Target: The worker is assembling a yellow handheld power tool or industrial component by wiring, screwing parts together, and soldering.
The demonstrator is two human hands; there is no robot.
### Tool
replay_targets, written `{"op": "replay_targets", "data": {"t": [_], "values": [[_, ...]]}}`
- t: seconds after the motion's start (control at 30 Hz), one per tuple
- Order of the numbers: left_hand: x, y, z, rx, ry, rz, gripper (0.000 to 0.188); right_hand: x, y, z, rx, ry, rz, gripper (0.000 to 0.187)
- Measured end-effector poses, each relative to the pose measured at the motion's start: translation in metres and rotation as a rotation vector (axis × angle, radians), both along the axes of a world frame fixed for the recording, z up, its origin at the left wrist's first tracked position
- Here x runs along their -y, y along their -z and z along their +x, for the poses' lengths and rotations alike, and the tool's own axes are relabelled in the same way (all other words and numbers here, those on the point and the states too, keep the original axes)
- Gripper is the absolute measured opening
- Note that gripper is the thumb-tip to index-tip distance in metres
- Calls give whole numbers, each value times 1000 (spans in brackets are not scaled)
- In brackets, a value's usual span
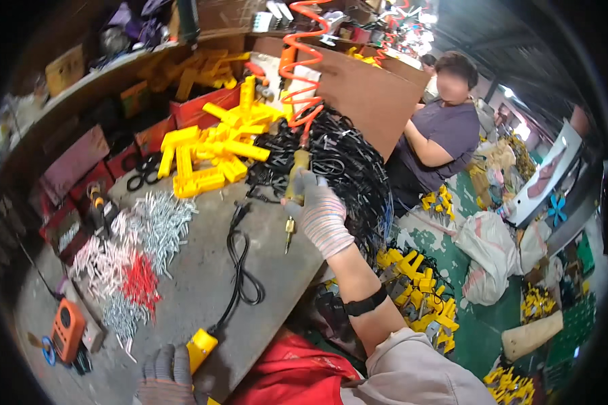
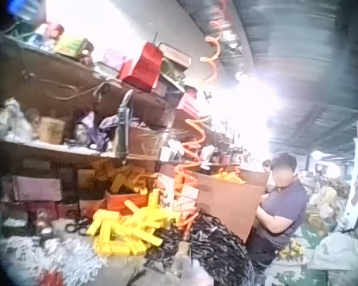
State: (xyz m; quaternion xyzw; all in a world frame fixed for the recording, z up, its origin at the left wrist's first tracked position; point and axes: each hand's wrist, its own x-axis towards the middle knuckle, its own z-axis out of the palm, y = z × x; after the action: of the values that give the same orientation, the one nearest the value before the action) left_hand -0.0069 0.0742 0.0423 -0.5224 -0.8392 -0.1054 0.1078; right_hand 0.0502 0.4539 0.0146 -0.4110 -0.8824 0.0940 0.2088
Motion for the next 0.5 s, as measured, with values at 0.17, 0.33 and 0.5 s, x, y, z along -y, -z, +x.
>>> {"op": "replay_targets", "data": {"t": [0.17,0.33,0.5], "values": [[-23,18,-5,-37,-25,-93,48,-15,-4,-17,64,213,-179,97],[-25,9,-9,135,-126,-230,53,-35,61,-16,-571,84,-140,80],[-35,16,-15,394,-136,26,38,58,-3,2,-1433,-638,-1643,49]]}}
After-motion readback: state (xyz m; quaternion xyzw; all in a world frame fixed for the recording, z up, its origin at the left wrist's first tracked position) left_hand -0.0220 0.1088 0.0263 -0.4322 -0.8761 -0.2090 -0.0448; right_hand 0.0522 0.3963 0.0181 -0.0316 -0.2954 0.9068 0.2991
